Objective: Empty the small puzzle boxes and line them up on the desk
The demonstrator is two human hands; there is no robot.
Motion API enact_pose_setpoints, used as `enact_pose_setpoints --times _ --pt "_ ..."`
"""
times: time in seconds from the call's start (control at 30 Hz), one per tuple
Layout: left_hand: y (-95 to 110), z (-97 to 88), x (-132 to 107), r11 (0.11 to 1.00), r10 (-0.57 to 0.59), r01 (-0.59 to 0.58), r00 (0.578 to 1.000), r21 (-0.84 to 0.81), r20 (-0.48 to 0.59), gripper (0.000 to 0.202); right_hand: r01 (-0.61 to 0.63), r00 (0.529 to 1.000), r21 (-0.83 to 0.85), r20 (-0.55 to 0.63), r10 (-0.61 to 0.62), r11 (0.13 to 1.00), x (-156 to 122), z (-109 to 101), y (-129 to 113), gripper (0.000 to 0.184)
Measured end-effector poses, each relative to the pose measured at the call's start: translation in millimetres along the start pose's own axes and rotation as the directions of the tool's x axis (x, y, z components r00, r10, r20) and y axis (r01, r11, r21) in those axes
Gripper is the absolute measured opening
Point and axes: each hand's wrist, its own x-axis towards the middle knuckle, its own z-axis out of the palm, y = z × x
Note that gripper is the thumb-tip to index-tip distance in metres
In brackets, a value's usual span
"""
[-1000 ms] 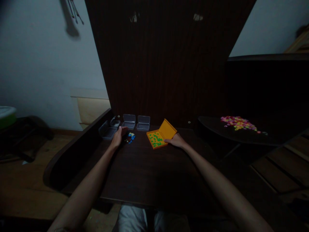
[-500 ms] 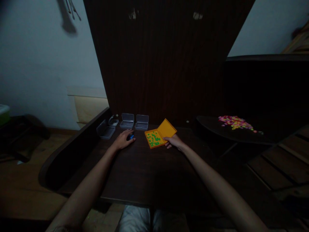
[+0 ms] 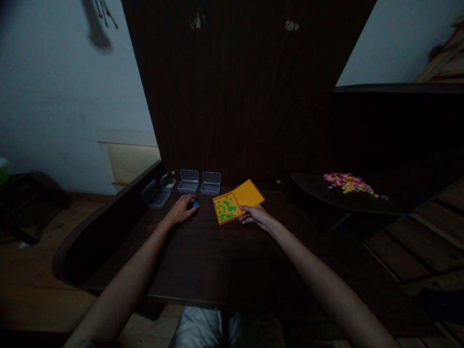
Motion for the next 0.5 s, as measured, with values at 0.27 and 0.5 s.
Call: enact_pose_setpoints --times 0.27,0.5 --pt "10 -10.4 -8 1.000 0.005 -0.012 0.972 -0.029 -0.237 0.028 0.085 0.996 0.119 -0.030 -0.082 0.989 1 29 -10 0.005" --pt "20 -13.3 -15 0.995 -0.021 -0.001 0.976 -0.103 -0.216 0.037 0.206 0.978 0.199 -0.064 -0.197 0.958 15 63 -16 0.010"
